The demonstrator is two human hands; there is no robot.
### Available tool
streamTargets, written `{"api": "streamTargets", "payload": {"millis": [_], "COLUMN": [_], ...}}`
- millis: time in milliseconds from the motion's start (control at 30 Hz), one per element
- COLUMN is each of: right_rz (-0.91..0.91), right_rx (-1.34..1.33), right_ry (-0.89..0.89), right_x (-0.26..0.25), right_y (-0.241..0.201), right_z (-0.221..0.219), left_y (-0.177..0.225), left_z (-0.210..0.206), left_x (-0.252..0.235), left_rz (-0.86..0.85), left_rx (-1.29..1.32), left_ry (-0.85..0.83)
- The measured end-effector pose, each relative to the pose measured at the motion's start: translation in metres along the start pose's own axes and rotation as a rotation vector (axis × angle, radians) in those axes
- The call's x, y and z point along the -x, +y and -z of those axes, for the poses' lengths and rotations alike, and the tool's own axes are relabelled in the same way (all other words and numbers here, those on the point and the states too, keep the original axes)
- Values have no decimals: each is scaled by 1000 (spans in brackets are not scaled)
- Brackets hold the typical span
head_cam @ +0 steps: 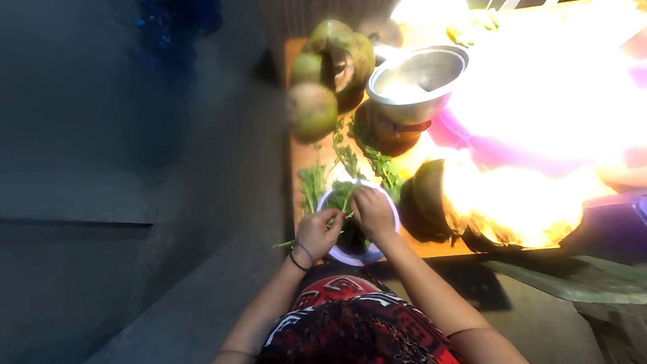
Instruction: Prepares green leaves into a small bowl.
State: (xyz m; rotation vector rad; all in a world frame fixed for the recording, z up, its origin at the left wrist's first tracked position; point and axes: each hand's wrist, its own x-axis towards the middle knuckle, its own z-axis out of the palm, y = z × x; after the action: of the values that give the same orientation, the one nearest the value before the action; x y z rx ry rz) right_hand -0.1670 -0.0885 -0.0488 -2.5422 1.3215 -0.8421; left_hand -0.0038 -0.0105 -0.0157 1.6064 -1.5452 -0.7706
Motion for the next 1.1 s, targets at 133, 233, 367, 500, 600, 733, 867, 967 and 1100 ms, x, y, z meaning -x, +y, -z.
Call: {"api": "streamTargets", "payload": {"millis": [133,233,367,500,600,733,867,967,1100], "right_rz": [-44,-388,-761,-901,-815,-809,-827,-798,-789], "right_rx": [-149,-577,-1015,-1287,-1428,-1398,-1293,-1307,-1255], "right_ry": [26,-47,-97,23,60,98,-151,-305,-357], "right_x": [0,-4,-9,-13,-14,-15,-13,-14,-19], "right_y": [4,0,-2,23,43,56,50,43,42], "right_z": [4,19,23,34,49,51,45,44,45], "left_y": [1,3,6,-2,-10,-16,-13,-8,-6], "left_z": [1,6,8,19,25,27,30,30,28], "left_x": [2,2,2,4,4,-3,-5,-3,-2], "left_rz": [40,110,173,285,361,400,331,258,211], "left_rx": [42,148,213,337,471,636,499,361,314], "left_ry": [-25,-55,-77,-70,-33,19,40,55,81]}}
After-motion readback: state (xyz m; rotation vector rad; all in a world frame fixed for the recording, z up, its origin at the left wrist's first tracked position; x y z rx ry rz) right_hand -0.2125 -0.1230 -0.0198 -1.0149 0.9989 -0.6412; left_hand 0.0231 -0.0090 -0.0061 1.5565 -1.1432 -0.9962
